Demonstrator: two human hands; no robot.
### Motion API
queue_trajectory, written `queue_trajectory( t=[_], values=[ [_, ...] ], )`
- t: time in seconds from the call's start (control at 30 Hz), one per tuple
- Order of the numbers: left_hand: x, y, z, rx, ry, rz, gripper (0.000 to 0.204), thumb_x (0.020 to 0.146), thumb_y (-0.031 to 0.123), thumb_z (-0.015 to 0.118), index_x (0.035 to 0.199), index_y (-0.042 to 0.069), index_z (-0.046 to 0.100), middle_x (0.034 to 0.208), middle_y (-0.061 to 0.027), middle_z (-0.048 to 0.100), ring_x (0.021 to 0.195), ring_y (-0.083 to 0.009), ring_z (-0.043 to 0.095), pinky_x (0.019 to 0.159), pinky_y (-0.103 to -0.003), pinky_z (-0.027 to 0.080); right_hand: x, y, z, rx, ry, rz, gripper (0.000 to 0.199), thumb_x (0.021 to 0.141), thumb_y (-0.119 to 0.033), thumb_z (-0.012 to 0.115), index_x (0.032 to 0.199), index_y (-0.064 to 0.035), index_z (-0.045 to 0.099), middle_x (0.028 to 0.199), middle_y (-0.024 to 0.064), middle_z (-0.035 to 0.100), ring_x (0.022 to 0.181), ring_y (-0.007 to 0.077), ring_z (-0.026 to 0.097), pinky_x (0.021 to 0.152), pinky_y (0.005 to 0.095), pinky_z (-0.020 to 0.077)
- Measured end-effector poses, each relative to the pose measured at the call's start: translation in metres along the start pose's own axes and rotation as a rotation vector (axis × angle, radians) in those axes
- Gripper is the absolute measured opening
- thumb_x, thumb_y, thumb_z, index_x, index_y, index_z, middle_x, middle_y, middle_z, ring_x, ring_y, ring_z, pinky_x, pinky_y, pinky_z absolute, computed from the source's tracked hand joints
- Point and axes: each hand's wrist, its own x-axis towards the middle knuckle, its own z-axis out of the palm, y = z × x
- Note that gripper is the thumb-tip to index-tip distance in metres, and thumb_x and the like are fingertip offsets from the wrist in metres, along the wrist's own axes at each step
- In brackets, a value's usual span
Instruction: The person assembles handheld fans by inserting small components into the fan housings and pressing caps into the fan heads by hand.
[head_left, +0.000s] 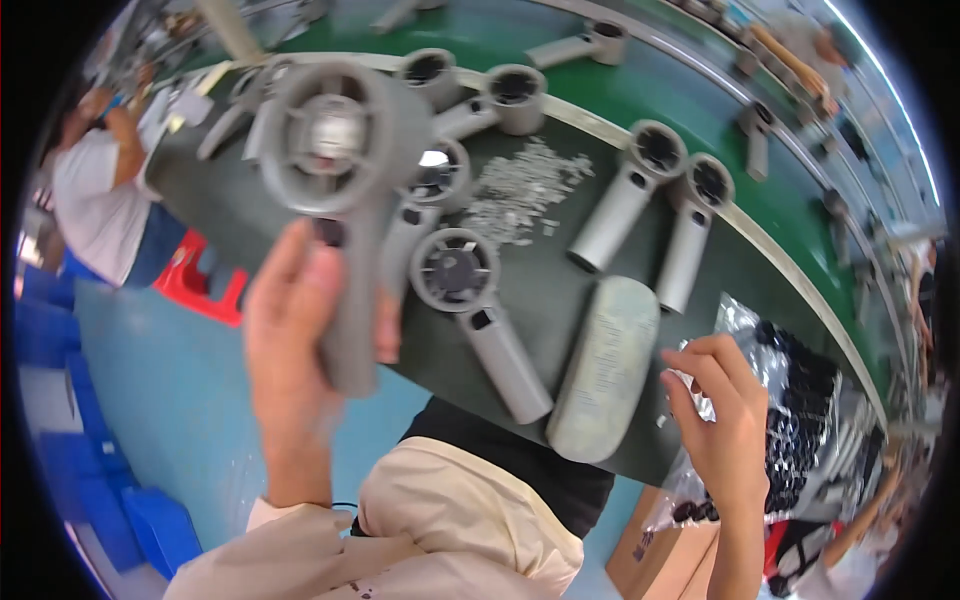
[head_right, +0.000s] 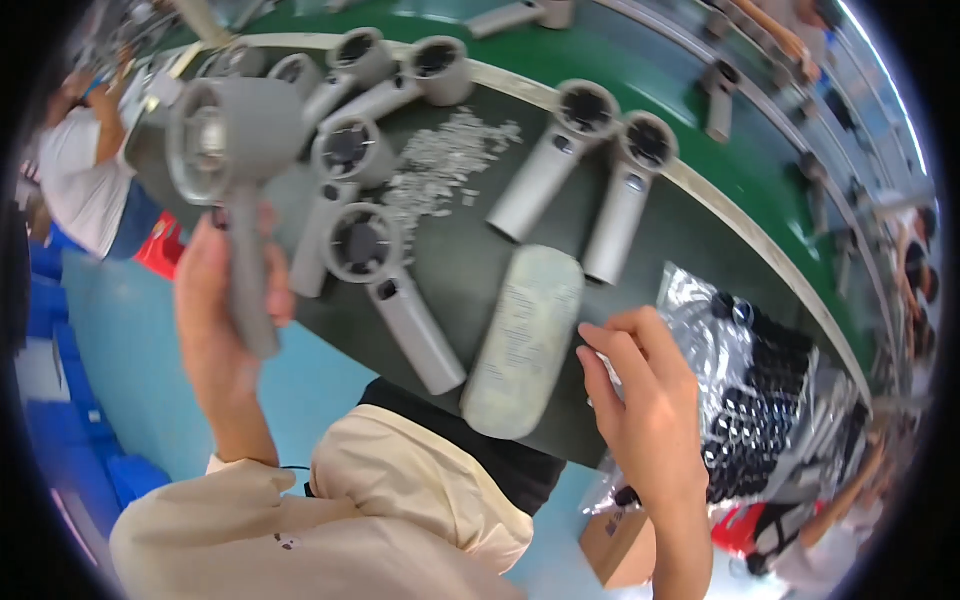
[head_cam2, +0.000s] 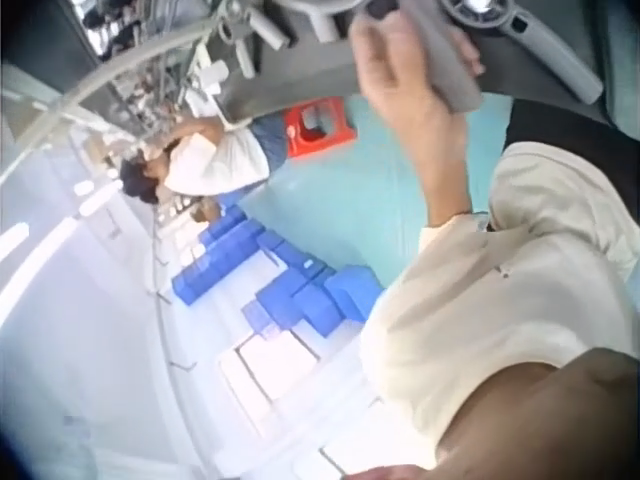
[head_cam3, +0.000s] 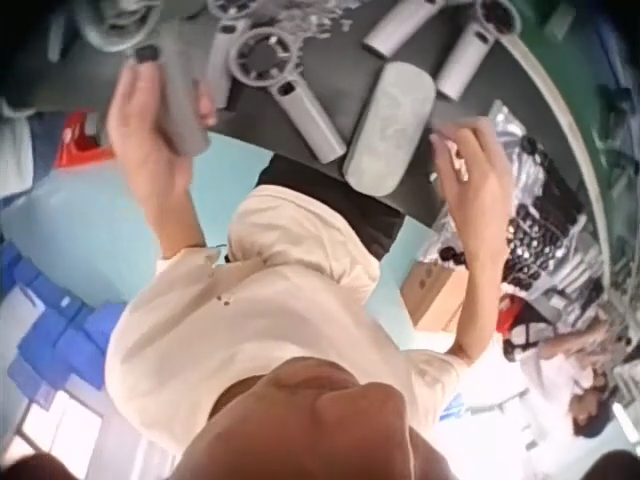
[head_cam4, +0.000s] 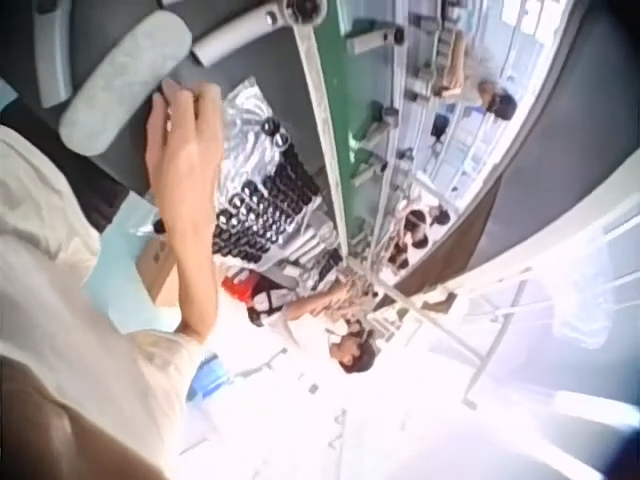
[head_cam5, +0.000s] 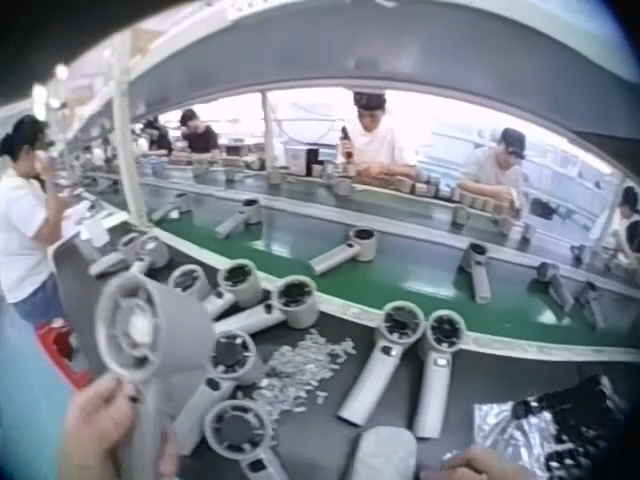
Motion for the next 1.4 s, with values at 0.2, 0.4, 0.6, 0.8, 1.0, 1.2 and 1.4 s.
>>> queue_trajectory(
  t=[0.2, 0.4, 0.6, 0.8, 1.0, 1.2, 1.4],
  values=[
    [-0.020, -0.003, -0.003, -0.206, -0.032, -0.095, 0.030, 0.090, 0.019, 0.055, 0.111, 0.001, 0.044, 0.098, -0.0129, 0.057, 0.063, -0.0176, 0.057, 0.049, -0.027, 0.046, 0.081, -0.035, 0.063, 0.068, -0.011, -0.332, 0.019, 0.073, 0.004, 0.065, 0.091, 0.0022, 0.060, 0.084, 0.0120, 0.054, 0.066, 0.0293, 0.057, 0.058, 0.0342, 0.0486],
    [-0.026, -0.009, -0.013, -0.184, -0.060, -0.128, 0.034, 0.089, 0.018, 0.056, 0.114, 0.000, 0.043, 0.097, -0.0141, 0.057, 0.059, -0.0179, 0.056, 0.047, -0.027, 0.045, 0.107, -0.038, 0.094, -0.192, -0.172, -0.299, 0.013, 0.074, 0.004, 0.052, 0.087, 0.0043, 0.052, 0.092, 0.0194, 0.052, 0.076, 0.0370, 0.060, 0.066, 0.0427, 0.0511],
    [-0.019, -0.009, -0.017, -0.135, -0.007, -0.122, 0.043, 0.087, 0.018, 0.055, 0.122, -0.002, 0.041, 0.094, -0.0140, 0.056, 0.055, -0.0170, 0.055, 0.044, -0.026, 0.043, 0.115, -0.038, 0.096, -0.101, -0.205, -0.323, 0.018, 0.069, 0.008, 0.053, 0.088, 0.0067, 0.051, 0.089, 0.0213, 0.053, 0.078, 0.0385, 0.060, 0.068, 0.0423, 0.0514],
    [-0.011, -0.007, -0.009, -0.159, -0.057, -0.113, 0.045, 0.087, 0.019, 0.056, 0.122, -0.004, 0.040, 0.093, -0.0142, 0.056, 0.054, -0.0170, 0.054, 0.043, -0.026, 0.042, 0.111, -0.036, 0.095, -0.155, -0.148, -0.281, 0.018, 0.072, 0.007, 0.053, 0.089, 0.0060, 0.050, 0.086, 0.0196, 0.054, 0.077, 0.0371, 0.060, 0.066, 0.0427, 0.0505],
    [-0.014, -0.002, -0.003, -0.163, -0.104, -0.145, 0.043, 0.088, 0.018, 0.055, 0.121, -0.004, 0.039, 0.094, -0.0148, 0.056, 0.054, -0.0172, 0.054, 0.044, -0.027, 0.044, 0.105, -0.037, 0.055, 0.263, -0.143, -0.134, 0.011, 0.077, 0.001, 0.060, 0.086, 0.0035, 0.054, 0.080, 0.0134, 0.061, 0.070, 0.0275, 0.062, 0.064, 0.0350, 0.0506],
    [-0.029, -0.014, 0.013, -0.137, -0.243, -0.232, 0.034, 0.088, 0.007, 0.056, 0.117, -0.001, 0.041, 0.097, -0.0110, 0.056, 0.072, -0.0117, 0.056, 0.061, -0.025, 0.047, 0.071, -0.039, -0.006, 0.533, -0.074, 0.074, 0.010, 0.078, 0.010, 0.059, 0.088, 0.0079, 0.062, 0.084, 0.0101, 0.060, 0.072, 0.0150, 0.061, 0.067, 0.0240, 0.0523],
    [-0.044, -0.008, 0.039, -0.115, -0.398, -0.273, 0.037, 0.087, 0.005, 0.057, 0.119, -0.002, 0.040, 0.093, -0.0080, 0.056, 0.077, -0.0091, 0.052, 0.066, -0.024, 0.043, 0.030, -0.085, -0.047, 0.457, 0.164, 0.205, 0.014, 0.073, 0.015, 0.060, 0.084, 0.0061, 0.062, 0.083, 0.0138, 0.060, 0.069, 0.0161, 0.059, 0.062, 0.0240, 0.0491]
  ],
)
